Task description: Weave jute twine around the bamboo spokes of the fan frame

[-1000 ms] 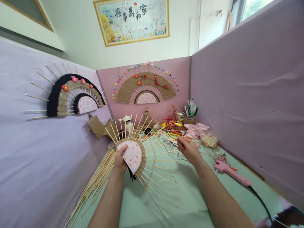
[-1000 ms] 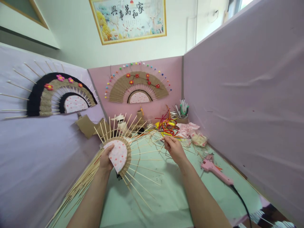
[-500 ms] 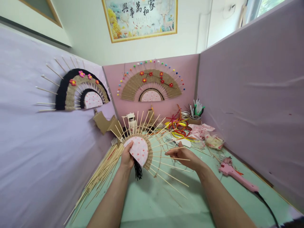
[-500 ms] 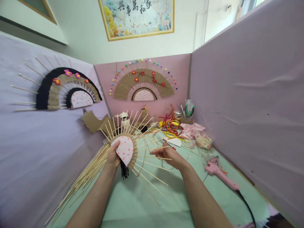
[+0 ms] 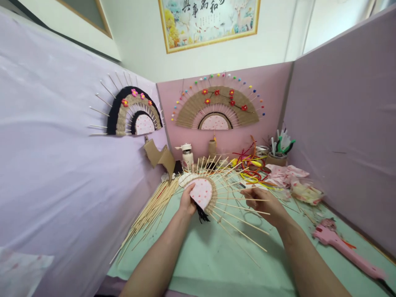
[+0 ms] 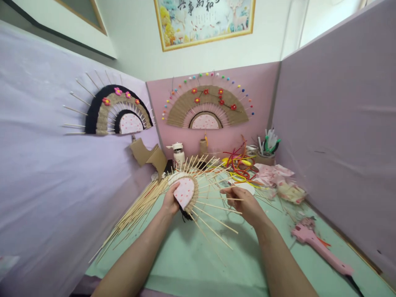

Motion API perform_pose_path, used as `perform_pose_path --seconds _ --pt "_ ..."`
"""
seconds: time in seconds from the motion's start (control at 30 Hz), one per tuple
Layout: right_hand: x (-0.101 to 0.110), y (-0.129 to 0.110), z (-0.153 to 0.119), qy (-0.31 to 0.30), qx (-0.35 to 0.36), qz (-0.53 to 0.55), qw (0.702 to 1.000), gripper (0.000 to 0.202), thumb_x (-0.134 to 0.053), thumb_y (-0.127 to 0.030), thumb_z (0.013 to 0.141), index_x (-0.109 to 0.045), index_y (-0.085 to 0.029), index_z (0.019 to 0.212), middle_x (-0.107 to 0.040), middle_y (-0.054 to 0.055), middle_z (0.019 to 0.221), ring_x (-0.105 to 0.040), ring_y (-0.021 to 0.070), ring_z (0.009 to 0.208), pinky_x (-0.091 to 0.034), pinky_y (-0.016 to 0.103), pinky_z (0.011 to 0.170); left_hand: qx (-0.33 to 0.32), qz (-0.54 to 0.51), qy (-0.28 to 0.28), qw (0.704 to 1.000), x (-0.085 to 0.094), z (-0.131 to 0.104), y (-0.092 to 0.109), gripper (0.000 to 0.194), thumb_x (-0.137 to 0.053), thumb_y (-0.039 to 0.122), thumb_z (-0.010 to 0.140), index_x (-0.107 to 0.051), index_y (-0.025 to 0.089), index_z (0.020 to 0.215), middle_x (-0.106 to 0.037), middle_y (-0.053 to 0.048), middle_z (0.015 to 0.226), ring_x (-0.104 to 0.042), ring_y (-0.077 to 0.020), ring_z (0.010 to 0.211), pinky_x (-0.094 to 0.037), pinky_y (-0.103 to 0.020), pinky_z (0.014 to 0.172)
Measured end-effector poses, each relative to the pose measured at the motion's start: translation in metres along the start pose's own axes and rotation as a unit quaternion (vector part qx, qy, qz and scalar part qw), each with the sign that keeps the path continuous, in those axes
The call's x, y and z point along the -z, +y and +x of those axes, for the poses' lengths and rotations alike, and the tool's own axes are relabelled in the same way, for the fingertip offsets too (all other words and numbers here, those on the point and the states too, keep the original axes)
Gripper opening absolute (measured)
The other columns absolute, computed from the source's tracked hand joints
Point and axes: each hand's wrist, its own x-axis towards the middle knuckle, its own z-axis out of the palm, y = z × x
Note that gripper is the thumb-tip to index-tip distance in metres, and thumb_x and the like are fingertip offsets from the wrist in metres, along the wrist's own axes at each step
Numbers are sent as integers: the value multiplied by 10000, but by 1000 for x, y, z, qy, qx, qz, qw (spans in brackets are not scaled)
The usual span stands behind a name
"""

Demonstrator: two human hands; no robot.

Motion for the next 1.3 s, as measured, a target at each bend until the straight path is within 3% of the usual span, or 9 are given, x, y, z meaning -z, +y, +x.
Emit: perform_pose_path --seconds 0.17,0.33,0.6,0.93,1.3 --pt "-6 -9 -2 26 31 3 999 389 -694 -550 706 -692 -161 696 -361 -47 486 -253 81 474 -205 254 454 -21 -4 -6 1000 -1 -2 15 172 -583 172 783 -669 107 916 -750 -92 781 -711 -209 681 -568 -342 725" --pt "-4 -9 0 62 48 -1 997 456 -710 -607 660 -726 -158 738 -412 -37 502 -289 82 486 -228 250 466 -59 -7 -5 998 1 -2 23 228 -602 161 751 -668 126 967 -751 -66 782 -712 -198 714 -565 -324 761" --pt "3 -6 6 102 87 -17 991 442 -725 -606 648 -688 -166 658 -393 -40 472 -302 82 479 -214 252 459 -102 -11 3 995 0 -3 32 141 -561 149 790 -681 120 859 -752 -62 776 -707 -180 687 -566 -292 747" --pt "10 -4 10 209 173 -51 961 418 -714 -600 671 -671 -187 624 -376 -36 491 -307 97 497 -204 272 470 -129 -15 -5 992 5 -1 38 116 -576 145 775 -681 126 822 -746 -39 737 -697 -163 641 -573 -280 760" --pt "10 -5 12 205 209 -21 956 423 -672 -568 721 -632 -179 559 -366 -40 460 -267 84 473 -180 271 469 -151 8 4 989 6 3 38 130 -598 138 748 -678 97 842 -747 -69 770 -705 -181 679 -578 -292 724"
